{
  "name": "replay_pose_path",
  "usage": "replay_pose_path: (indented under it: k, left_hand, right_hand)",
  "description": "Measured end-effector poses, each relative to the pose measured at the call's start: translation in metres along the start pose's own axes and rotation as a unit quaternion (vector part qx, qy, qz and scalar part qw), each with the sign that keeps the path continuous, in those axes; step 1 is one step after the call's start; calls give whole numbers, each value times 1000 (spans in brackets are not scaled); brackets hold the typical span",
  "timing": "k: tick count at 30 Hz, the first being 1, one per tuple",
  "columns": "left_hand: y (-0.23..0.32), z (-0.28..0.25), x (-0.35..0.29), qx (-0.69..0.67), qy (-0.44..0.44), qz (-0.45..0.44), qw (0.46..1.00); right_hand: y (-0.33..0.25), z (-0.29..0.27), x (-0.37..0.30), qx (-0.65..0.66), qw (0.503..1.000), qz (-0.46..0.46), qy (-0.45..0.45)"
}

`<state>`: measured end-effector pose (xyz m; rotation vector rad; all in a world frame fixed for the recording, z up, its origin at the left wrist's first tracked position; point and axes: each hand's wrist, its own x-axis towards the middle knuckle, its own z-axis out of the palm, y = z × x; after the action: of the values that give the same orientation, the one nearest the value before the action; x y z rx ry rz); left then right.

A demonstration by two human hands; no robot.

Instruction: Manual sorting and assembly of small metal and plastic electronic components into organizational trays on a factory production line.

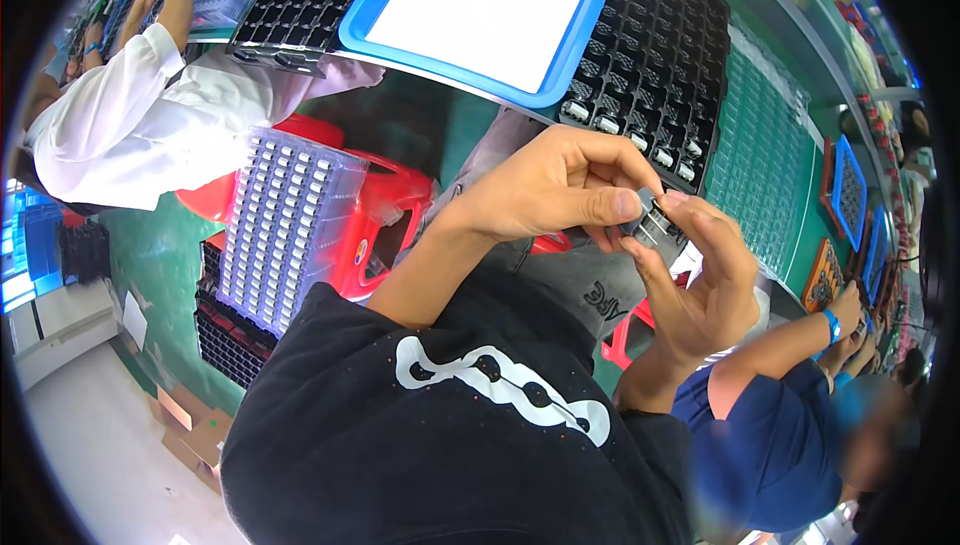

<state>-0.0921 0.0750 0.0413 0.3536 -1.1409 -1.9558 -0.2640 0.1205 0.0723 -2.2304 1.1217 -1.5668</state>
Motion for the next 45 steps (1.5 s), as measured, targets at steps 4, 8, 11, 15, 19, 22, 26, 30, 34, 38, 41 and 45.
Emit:
replay_pose_path:
  k: [4, 8, 11, 15, 19, 22, 26, 30, 34, 38, 41, 45]
  left_hand:
    - [-3, -1, 0, 7, -4, 17, 1000]
    - [-2, -1, -1, 23, 1, 30, 999]
    - [-3, -2, -1, 59, 2, 40, 997]
    - [-2, -4, 0, 72, -7, 44, 996]
    - [-5, -7, 0, 60, 9, 49, 997]
    - [-6, -6, 1, 4, 5, 37, 999]
    - [-1, -6, 2, -2, 45, -10, 999]
    - [-2, -4, 5, -33, 67, -21, 997]
    - [-10, -15, 7, -9, 59, -15, 998]
    - [-13, -22, 7, 55, 73, 16, 996]
    - [-5, -22, 7, 82, 82, -14, 993]
    - [1, -24, 3, 147, 135, -27, 980]
  right_hand:
    - [-6, -3, 5, -21, 1000, 2, -17]
    - [-9, -7, 10, -61, 997, -22, -48]
    - [-12, -9, 12, -87, 993, -31, -71]
    - [-13, -9, 14, -106, 990, -43, -81]
    - [-5, -5, 15, -92, 992, -40, -80]
    - [6, -4, 8, -63, 996, -34, -56]
    - [8, 3, 0, -93, 995, -24, -23]
    - [7, 18, -15, -84, 994, 63, 34]
    - [5, 23, -23, -24, 989, 144, 35]
    - [10, 29, -18, -19, 988, 148, 34]
    - [17, 28, -15, 40, 980, 190, 34]
    - [63, 4, 3, -116, 988, 105, 2]
